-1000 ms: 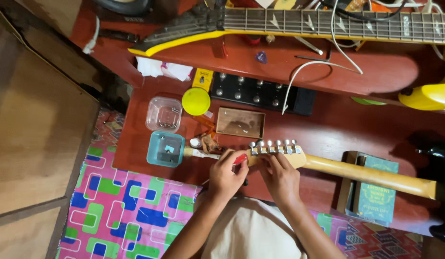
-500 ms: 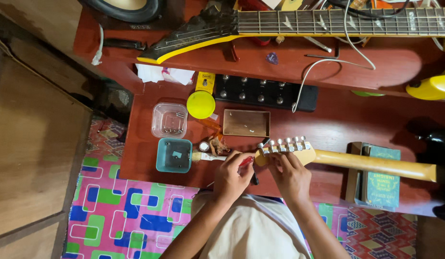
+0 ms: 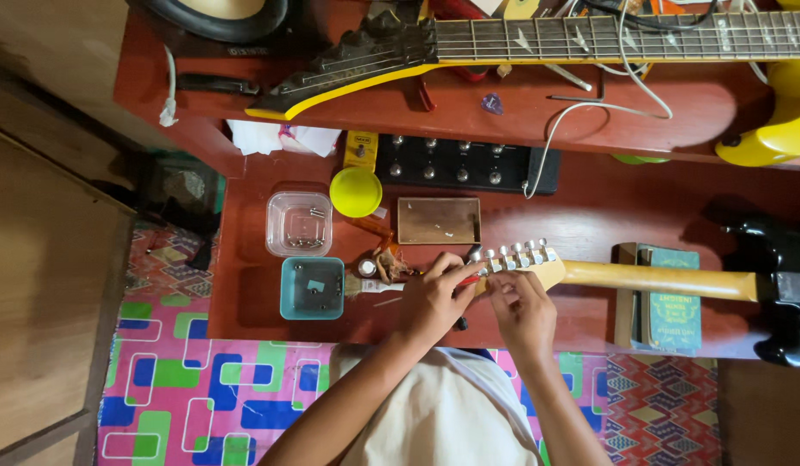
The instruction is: The person installs tuning pegs onto a guitar headstock. They pick each peg from a container, place it into a hole on the headstock, and tighten it using a screwdriver. The process is repeated for each peg until all are installed.
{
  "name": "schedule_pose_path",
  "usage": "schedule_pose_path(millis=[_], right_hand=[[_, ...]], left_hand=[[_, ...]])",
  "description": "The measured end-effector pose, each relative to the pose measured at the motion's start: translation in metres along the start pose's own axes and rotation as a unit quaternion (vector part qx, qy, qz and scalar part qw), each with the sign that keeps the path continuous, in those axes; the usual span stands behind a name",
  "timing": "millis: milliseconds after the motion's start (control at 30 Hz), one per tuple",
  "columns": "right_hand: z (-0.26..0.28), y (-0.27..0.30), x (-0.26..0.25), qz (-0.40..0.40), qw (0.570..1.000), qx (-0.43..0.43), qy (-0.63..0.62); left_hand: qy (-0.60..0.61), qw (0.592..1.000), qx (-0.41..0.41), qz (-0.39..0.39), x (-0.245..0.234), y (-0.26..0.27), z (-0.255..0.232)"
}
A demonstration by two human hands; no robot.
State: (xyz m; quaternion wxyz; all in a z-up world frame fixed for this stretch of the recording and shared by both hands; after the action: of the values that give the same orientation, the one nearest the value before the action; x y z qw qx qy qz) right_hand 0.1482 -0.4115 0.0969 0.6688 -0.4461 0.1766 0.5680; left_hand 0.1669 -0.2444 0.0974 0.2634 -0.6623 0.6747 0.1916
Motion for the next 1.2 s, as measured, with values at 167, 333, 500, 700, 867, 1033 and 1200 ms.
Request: schedule_pose_path(millis=[167,333,500,700,867,1033,1200], right_hand=[[0.009,0.001,-0.003,-0.003,0.999,0.010,0.048],[0.014,-0.002,-0.002,0.004,0.997,-0.003,0.073],[0.010,0.004,-0.001,-0.006,0.996,-0.002,0.085],[0.002,0.012,0.004,-0.015,0.996,-0.006,0.087],[0.005,0.008,0.003,-0.025,0.996,-0.003,0.086],[0.002,0.011,0.003,-0.022,0.993,-0.019,0.118],[0.004,0.009,0.003,-0.025,0.995,-0.022,0.098]], left_hand=[[-0.001,1.000,0.014,-0.004,0.003,-0.001,0.005],[0.016,1.000,0.025,-0.010,0.000,-0.004,0.005],[0.011,0.999,0.030,-0.011,0.007,-0.001,0.011],[0.017,0.999,0.030,-0.004,0.005,-0.002,0.010],[0.005,0.999,0.030,-0.011,0.008,-0.002,0.011],[0.012,0.999,0.024,-0.019,0.008,0.000,0.011],[0.029,0.999,0.029,-0.023,0.006,-0.001,0.009]])
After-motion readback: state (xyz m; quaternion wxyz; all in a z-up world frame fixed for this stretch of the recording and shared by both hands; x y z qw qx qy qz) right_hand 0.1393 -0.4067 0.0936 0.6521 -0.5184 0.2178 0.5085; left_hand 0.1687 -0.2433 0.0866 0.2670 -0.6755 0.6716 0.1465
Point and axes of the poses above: each hand's wrist, its own y-axis away from the middle knuckle, its own x-axis out of the palm, z = x × y, the point moved 7 cm from there along -y, towards the middle knuckle, and after that the axes turned 7 degrees about -x, right-handed, at the moved point
